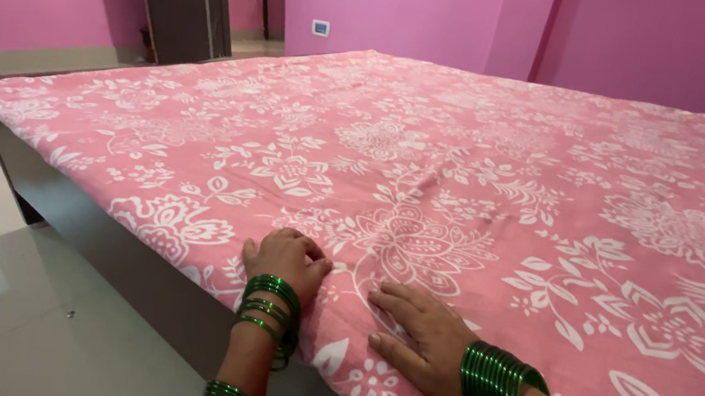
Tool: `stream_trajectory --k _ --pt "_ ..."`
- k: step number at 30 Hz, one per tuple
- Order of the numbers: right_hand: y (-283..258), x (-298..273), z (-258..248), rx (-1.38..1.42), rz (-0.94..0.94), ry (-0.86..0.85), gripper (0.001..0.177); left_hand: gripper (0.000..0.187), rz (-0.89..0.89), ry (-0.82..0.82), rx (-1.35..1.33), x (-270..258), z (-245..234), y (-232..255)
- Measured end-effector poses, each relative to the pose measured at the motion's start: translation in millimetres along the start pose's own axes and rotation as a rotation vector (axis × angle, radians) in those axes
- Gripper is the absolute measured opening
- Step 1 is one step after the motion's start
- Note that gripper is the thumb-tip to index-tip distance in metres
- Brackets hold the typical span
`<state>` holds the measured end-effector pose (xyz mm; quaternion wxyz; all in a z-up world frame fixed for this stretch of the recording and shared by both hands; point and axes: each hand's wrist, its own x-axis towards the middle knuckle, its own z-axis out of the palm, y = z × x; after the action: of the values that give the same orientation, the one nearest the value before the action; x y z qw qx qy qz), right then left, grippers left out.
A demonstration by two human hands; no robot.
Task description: The person smooths and tucks a pink floral bedsheet onto a bed in a bedroom. They repeatedly pat the surface and fold the edges under the mattress to create a neat appearance.
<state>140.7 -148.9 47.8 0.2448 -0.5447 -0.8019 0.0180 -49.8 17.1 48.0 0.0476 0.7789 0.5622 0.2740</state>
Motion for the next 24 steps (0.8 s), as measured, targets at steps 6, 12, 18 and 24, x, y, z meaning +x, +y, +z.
stream_trajectory --k 6,12,18,24 --pt "-7.0 -0.5 -3.7 0.010 0.004 0.000 0.058 0.026 0.011 0.036 0.003 -2.7 3.0 -0.5" --pt "-9.4 -2.5 -4.4 0.004 -0.004 0.022 0.059 0.045 0.079 0.014 0.015 -11.7 -4.2 12.3" --pt "-4.0 -3.5 -0.7 0.005 -0.052 0.043 0.059 0.031 0.063 -0.064 0.035 -6.5 -4.7 9.1" --pt "0.1 -4.0 3.1 -0.006 -0.046 0.030 0.061 0.025 0.037 -0.094 0.085 1.2 8.0 7.1"
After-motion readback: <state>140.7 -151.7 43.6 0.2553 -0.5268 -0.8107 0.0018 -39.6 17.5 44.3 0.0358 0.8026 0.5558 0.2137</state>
